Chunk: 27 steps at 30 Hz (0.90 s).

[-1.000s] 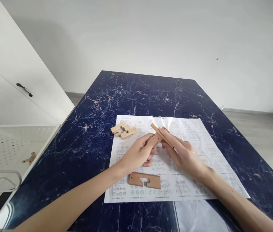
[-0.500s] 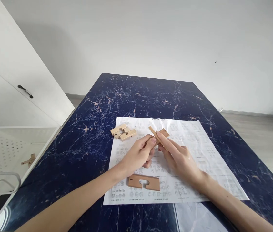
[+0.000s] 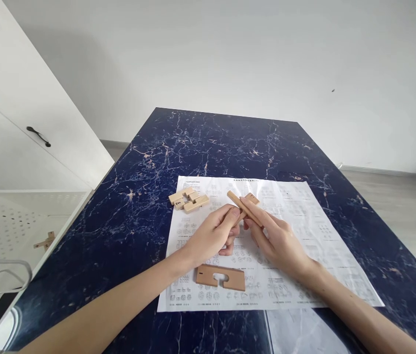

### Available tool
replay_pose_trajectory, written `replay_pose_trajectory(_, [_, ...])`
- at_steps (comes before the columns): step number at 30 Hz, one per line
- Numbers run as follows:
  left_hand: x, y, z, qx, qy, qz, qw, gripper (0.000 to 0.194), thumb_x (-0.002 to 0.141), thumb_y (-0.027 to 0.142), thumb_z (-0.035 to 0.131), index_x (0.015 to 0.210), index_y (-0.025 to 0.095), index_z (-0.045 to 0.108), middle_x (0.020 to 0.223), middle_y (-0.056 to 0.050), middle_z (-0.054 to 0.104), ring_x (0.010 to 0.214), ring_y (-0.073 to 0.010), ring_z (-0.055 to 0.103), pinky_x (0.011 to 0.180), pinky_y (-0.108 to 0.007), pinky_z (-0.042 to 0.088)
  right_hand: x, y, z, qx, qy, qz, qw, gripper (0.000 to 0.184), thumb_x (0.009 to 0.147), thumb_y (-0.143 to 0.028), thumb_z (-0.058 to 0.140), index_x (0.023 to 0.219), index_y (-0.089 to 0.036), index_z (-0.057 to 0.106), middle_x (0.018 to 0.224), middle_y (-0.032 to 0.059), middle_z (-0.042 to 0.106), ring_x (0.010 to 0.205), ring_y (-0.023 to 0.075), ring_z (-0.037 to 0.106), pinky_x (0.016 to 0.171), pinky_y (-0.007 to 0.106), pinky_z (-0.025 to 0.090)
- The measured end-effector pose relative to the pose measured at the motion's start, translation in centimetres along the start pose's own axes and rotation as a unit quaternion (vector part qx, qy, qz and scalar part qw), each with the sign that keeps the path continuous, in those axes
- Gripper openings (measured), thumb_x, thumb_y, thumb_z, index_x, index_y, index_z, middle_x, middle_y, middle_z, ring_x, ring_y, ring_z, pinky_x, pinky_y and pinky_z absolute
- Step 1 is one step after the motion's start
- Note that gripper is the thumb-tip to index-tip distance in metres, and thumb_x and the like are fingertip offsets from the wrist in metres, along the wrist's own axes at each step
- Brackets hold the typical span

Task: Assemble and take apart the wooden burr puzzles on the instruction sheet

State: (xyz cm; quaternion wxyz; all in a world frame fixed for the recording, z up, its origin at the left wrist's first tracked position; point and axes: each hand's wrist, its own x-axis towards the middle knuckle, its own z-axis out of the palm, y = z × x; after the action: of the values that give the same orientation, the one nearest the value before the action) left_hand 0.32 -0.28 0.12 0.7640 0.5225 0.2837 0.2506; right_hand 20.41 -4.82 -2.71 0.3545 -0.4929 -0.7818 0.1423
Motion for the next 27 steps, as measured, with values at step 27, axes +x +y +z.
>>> replay_pose_trajectory(27, [0.3, -0.8, 0.2, 0.112, 0.182, 0.141, 0.967, 0.038, 0.115, 0.050, 0.036, 0.090, 0.022, 0.043, 0.082, 0.003, 0.043, 0.067, -0.0129, 0.039, 0.067, -0.030, 0.042, 0.4, -2.0, -0.8, 0.052, -0.193, -0.145, 0.969, 0.016, 0.101, -0.035, 0.066, 0.104, -0.020, 0.061, 0.098, 0.0075, 0.067, 0.089, 0.0240, 0.063, 0.079, 0.041, 0.054])
